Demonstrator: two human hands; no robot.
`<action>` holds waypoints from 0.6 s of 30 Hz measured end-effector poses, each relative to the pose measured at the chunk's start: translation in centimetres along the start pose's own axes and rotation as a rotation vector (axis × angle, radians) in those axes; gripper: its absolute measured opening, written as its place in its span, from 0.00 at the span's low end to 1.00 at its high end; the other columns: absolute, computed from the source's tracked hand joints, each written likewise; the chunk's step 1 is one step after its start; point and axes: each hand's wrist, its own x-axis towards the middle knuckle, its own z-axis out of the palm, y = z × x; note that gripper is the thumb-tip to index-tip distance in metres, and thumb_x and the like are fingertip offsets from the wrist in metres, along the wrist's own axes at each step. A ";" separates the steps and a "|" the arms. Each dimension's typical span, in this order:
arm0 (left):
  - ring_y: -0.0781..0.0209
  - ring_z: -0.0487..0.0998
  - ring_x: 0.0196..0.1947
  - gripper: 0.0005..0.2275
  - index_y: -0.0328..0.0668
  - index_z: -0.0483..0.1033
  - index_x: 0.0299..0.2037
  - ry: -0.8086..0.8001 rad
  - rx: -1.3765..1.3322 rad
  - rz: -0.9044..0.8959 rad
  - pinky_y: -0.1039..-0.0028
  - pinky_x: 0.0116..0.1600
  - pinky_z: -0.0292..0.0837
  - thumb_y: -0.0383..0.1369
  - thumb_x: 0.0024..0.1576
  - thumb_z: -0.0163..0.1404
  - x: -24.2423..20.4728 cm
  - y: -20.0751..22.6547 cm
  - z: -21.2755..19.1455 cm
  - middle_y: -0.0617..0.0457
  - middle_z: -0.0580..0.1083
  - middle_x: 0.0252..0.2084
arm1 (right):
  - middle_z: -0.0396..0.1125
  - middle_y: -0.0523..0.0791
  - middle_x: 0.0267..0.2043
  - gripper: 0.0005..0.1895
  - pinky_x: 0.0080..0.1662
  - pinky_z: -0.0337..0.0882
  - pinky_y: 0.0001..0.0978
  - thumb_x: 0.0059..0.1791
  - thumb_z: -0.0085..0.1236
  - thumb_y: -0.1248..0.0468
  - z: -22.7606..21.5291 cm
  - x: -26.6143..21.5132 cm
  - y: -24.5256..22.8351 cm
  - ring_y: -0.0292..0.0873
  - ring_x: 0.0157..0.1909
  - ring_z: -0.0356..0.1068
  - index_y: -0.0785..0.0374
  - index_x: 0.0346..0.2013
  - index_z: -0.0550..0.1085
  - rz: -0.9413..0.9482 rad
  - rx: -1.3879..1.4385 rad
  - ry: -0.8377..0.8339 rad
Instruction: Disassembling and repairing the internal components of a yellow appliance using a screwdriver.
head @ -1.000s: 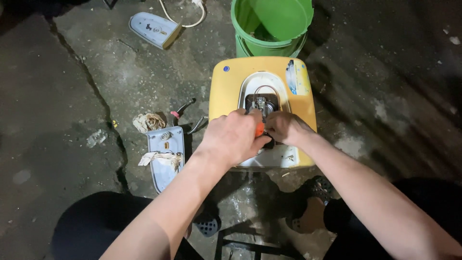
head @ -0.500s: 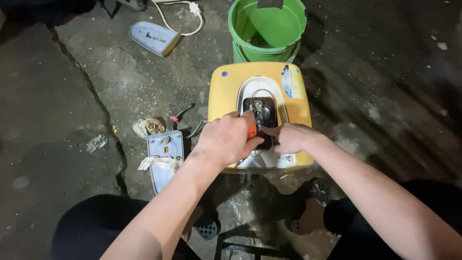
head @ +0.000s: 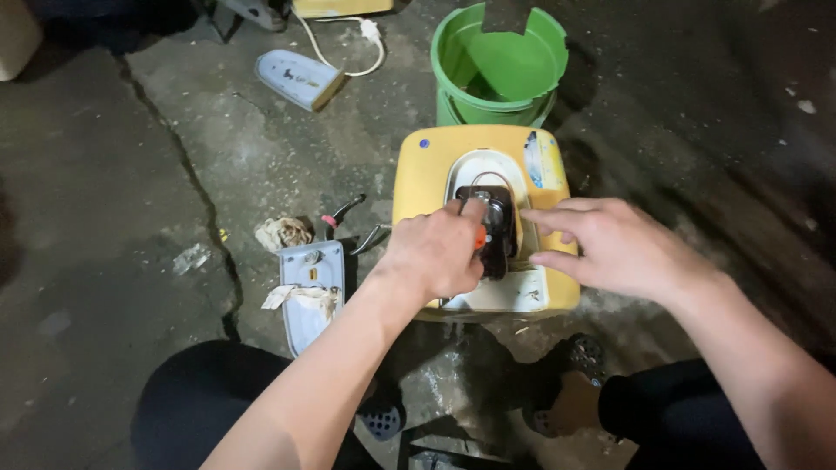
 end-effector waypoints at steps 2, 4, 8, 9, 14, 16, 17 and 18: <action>0.37 0.80 0.40 0.25 0.44 0.65 0.58 0.077 -0.014 0.073 0.52 0.42 0.76 0.35 0.49 0.53 0.2 -0.1 0.7 0.43 0.76 0.45 | 0.75 0.42 0.53 0.27 0.40 0.81 0.41 0.43 0.65 0.54 0.8 0.2 -0.4 0.47 0.29 0.79 0.52 0.57 0.77 -0.085 0.037 0.060; 0.34 0.80 0.44 0.23 0.43 0.63 0.60 -0.019 -0.010 0.060 0.48 0.48 0.76 0.35 0.53 0.50 -0.4 0.7 -0.8 0.41 0.74 0.49 | 0.76 0.45 0.52 0.25 0.47 0.80 0.39 0.47 0.62 0.55 -0.5 0.2 -2.2 0.46 0.40 0.79 0.54 0.58 0.76 -0.069 0.031 -0.051; 0.29 0.80 0.46 0.19 0.46 0.63 0.59 -0.080 0.028 0.074 0.45 0.51 0.76 0.36 0.58 0.48 -0.7 0.9 -1.4 0.41 0.74 0.50 | 0.76 0.47 0.52 0.21 0.55 0.78 0.37 0.52 0.58 0.54 0.5 1.2 -2.3 0.45 0.54 0.78 0.58 0.57 0.77 -0.065 -0.054 -0.168; 0.29 0.80 0.46 0.19 0.46 0.63 0.59 -0.078 0.028 0.075 0.45 0.51 0.76 0.36 0.58 0.48 -0.6 0.7 -1.3 0.41 0.74 0.50 | 0.76 0.47 0.52 0.21 0.55 0.78 0.37 0.52 0.58 0.54 0.6 1.4 -2.6 0.45 0.54 0.78 0.58 0.57 0.77 -0.064 -0.055 -0.166; 0.34 0.82 0.46 0.20 0.54 0.68 0.60 -0.041 0.099 0.032 0.48 0.52 0.77 0.46 0.58 0.50 0.0 0.5 -0.3 0.45 0.77 0.47 | 0.75 0.52 0.52 0.23 0.54 0.78 0.46 0.50 0.58 0.49 7.1 3.3 -1.8 0.51 0.54 0.77 0.62 0.50 0.80 0.045 -0.045 -0.363; 0.36 0.82 0.46 0.21 0.52 0.71 0.56 -0.053 0.124 -0.012 0.49 0.51 0.78 0.51 0.57 0.50 0.2 0.4 -0.1 0.46 0.78 0.46 | 0.74 0.51 0.52 0.23 0.55 0.77 0.47 0.48 0.59 0.49 11.9 4.0 -1.1 0.51 0.55 0.76 0.60 0.50 0.80 0.043 -0.080 -0.394; 0.37 0.82 0.46 0.23 0.49 0.74 0.53 -0.067 0.146 -0.052 0.50 0.51 0.78 0.55 0.56 0.50 0.4 0.4 0.0 0.46 0.79 0.45 | 0.74 0.49 0.52 0.23 0.56 0.76 0.48 0.45 0.61 0.49 14.3 4.5 -0.7 0.50 0.55 0.76 0.59 0.49 0.79 0.047 -0.115 -0.429; 0.37 0.82 0.46 0.23 0.49 0.74 0.53 -0.062 0.152 -0.054 0.50 0.51 0.78 0.55 0.56 0.50 0.6 0.4 -0.1 0.46 0.79 0.45 | 0.74 0.49 0.52 0.23 0.56 0.76 0.48 0.45 0.61 0.49 16.4 4.5 -0.2 0.50 0.55 0.76 0.59 0.49 0.79 0.042 -0.115 -0.421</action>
